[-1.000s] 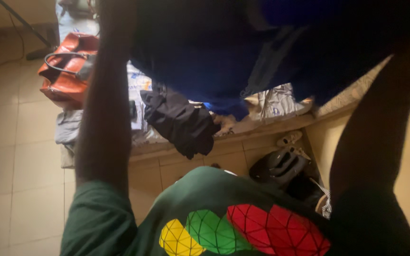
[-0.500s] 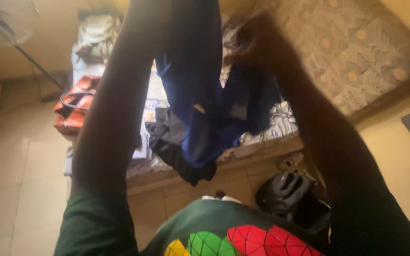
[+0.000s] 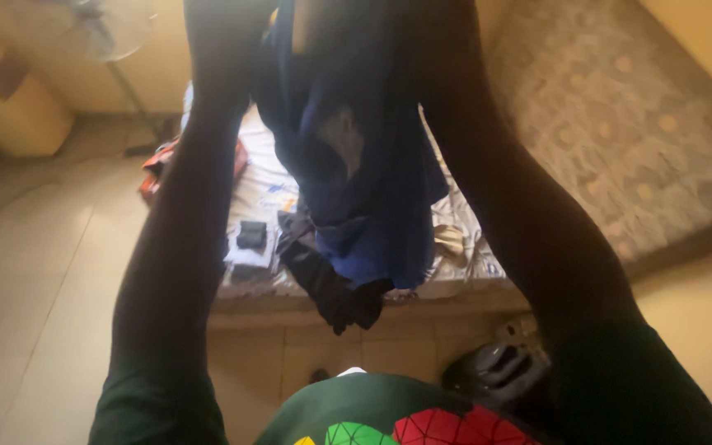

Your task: The person removes a dark garment from a hanger and places the hanger in a closet. Then the person picks up a blue shirt from a bed, unfolds it, and folds it neatly by hand.

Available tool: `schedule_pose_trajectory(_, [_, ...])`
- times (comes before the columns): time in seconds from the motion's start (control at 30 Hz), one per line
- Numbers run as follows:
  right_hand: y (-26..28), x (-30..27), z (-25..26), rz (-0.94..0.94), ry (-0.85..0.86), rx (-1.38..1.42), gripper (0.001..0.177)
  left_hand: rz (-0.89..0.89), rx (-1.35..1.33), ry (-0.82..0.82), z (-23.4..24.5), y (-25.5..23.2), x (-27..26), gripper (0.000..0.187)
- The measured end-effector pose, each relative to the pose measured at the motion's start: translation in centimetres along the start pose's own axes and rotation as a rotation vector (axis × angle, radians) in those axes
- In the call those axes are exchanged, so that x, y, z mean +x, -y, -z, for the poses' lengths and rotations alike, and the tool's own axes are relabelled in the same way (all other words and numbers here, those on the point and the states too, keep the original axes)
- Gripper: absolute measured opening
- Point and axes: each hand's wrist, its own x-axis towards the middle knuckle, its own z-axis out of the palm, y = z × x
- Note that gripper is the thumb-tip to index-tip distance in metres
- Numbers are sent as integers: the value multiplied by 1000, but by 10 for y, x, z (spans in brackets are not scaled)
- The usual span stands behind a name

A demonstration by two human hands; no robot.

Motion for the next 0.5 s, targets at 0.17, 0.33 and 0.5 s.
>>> schedule_pose_trajectory(0.17, [-9, 7, -44, 20, -12, 147, 22, -22, 25, 177, 59, -45, -77, 27])
schedule_pose_trajectory(0.33, [9, -12, -84, 29, 3, 269, 23, -251, -96, 387, 119, -85, -152, 29])
schedule_pose_trajectory(0.5, [31, -27, -106, 17, 47, 339, 25, -56, 62, -44, 154, -67, -142, 25])
